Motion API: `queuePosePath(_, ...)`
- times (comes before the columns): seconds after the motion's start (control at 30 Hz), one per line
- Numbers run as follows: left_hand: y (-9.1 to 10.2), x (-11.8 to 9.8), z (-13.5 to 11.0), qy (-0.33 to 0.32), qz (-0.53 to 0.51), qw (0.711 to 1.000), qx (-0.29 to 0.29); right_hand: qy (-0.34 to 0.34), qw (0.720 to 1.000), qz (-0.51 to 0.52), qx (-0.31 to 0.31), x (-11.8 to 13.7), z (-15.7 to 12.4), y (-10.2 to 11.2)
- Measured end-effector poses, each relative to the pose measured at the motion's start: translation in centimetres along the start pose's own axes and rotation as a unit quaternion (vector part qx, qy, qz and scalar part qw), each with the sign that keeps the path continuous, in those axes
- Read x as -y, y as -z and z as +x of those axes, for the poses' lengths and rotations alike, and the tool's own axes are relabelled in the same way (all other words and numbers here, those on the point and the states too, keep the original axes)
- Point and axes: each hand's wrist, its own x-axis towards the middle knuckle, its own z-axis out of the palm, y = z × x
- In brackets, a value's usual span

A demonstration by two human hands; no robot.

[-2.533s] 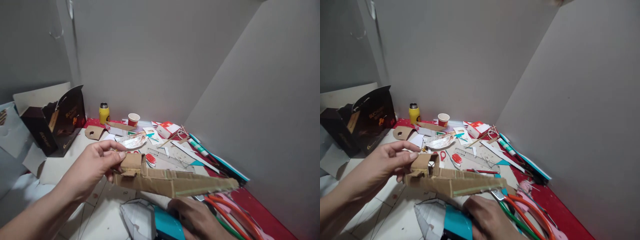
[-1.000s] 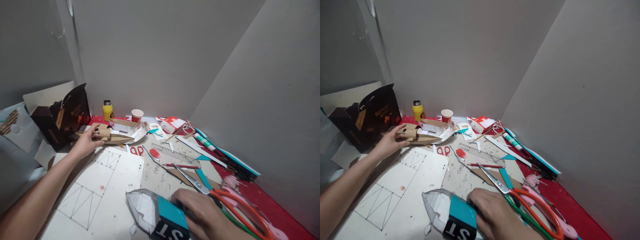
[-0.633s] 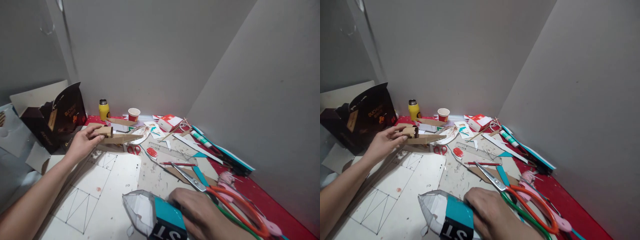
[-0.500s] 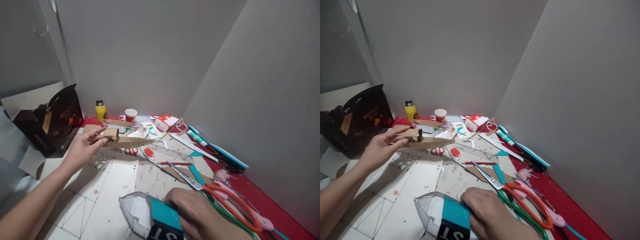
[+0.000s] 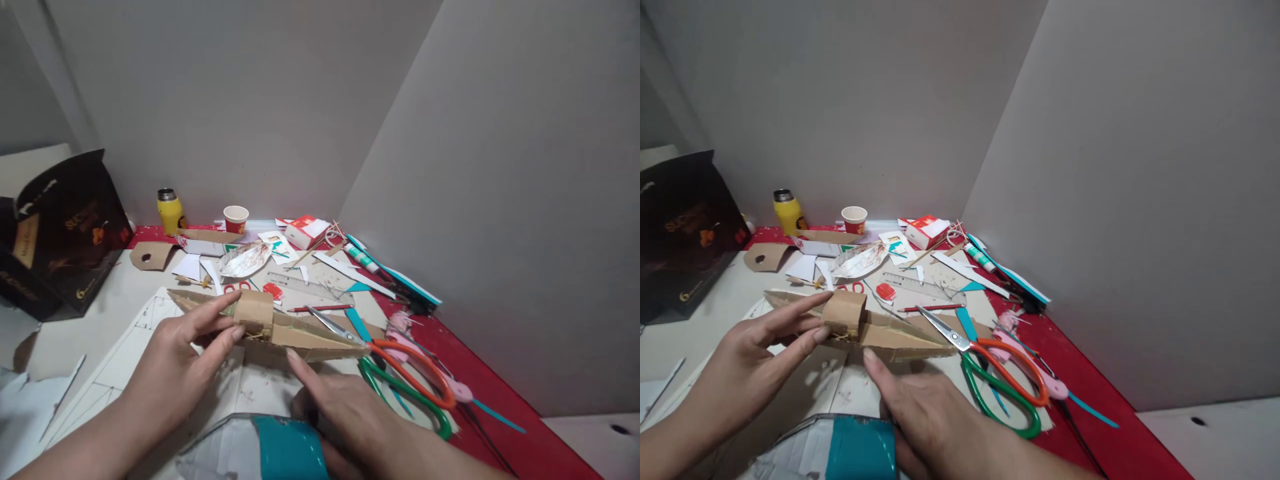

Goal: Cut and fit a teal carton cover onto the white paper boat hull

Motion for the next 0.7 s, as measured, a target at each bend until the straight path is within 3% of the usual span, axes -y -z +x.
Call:
queuePosePath(0.33, -1.5, -0.5, -1.1, -0.015, -0.007, 0.999, -0.031, -0.008, 1.000, 0.024, 0.004, -0.7, -0.1, -0.4)
queuePosePath(0.7, -1.2, -0.9, -0.7, 0.091, -0.067, 0.994, 0.003, 0.026, 0.997, -0.072, 0.003, -0.5, 0.3, 0.0)
